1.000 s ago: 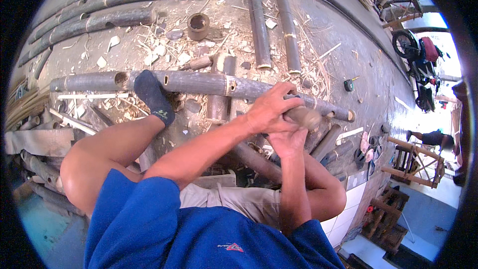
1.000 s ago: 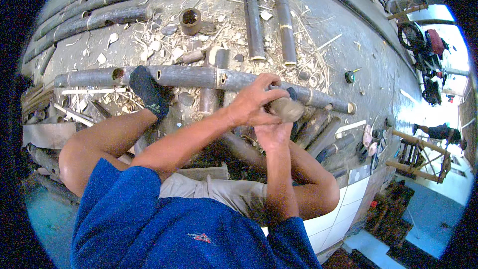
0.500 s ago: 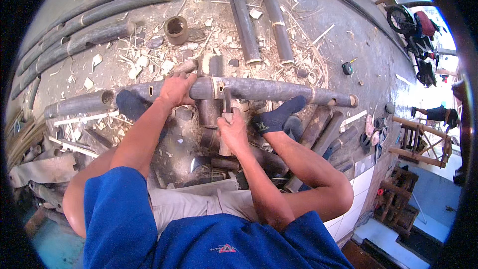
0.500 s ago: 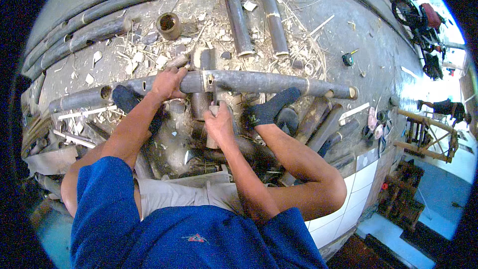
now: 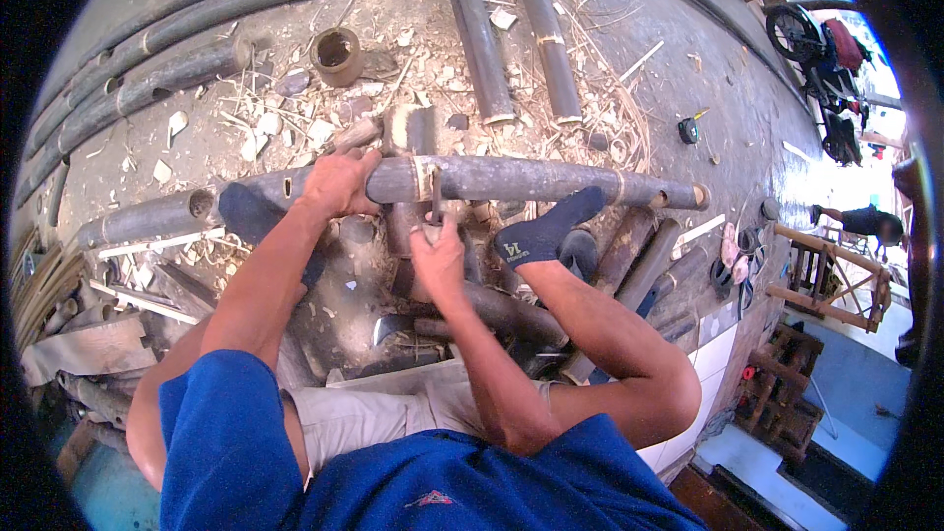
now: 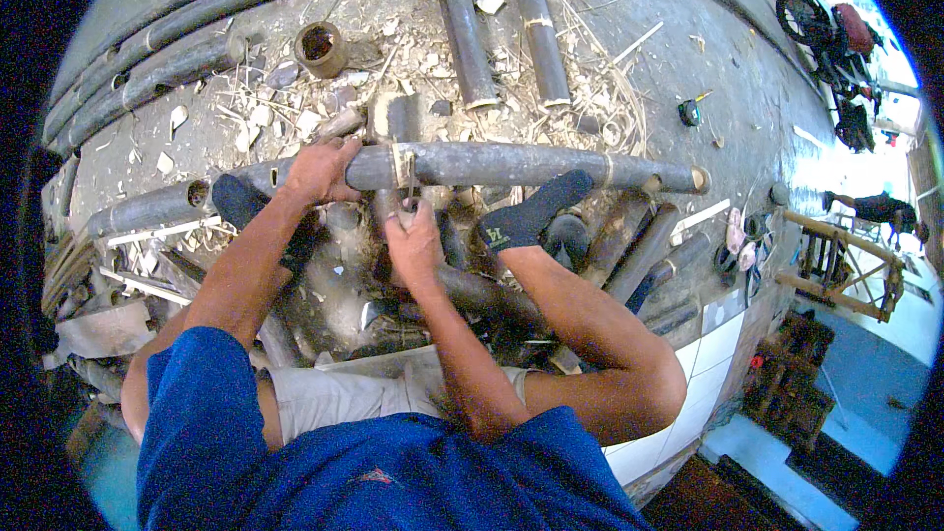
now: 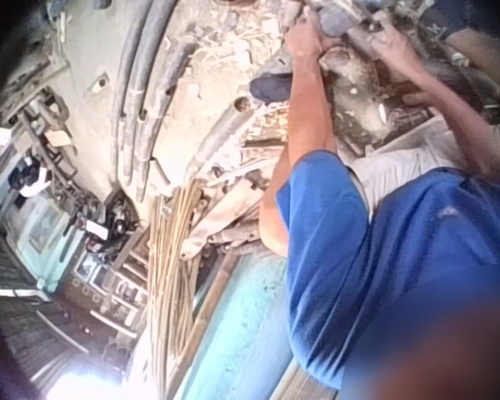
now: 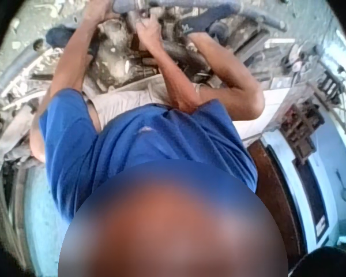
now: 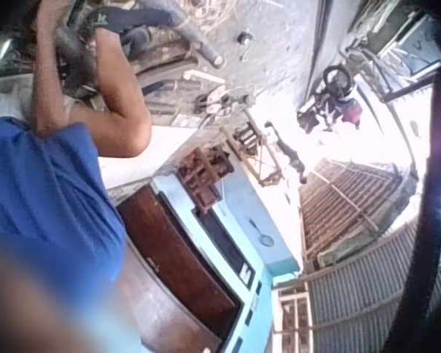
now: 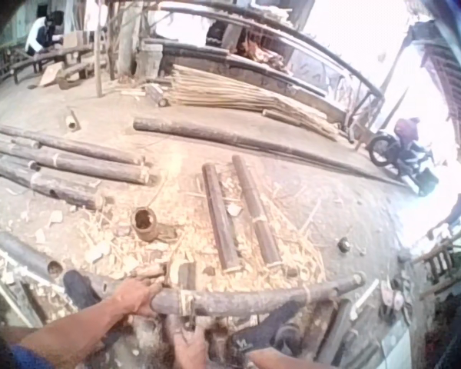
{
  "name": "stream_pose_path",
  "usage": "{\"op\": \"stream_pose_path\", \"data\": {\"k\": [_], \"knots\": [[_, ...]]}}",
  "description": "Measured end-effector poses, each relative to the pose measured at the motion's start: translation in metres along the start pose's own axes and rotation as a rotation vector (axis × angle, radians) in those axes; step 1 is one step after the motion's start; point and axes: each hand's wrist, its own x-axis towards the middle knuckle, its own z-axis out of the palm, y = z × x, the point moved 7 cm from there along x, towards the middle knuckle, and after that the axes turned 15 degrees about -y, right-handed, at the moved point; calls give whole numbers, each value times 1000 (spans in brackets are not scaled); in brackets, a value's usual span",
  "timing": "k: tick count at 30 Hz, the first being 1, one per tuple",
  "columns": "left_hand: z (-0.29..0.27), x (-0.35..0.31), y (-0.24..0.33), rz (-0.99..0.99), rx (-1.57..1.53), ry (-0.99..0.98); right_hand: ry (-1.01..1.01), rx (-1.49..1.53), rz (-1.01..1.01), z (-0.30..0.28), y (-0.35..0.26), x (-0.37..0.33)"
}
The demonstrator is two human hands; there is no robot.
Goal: The person measures a bamboo pole with a tape measure, marks it, then uses a hand saw to cut the pole. After cutting, the person uses a chisel to carve a notch into the cut end of the bamboo.
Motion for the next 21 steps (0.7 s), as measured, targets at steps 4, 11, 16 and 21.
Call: {"op": "stream_pose_path", "data": {"k": [4,11,16,21], "knots": [[2,6,-4,63,38,56,-435,-72,218,-37,7,15],[8,11,-9,98,-9,36,-288,-43,100,-35,3,14],[8,8,-7,67,18,29,-290,-238,100,-29,-3,13],[9,11,-6,66,8,20,-234,-321,1,-44,-24,25]]}}
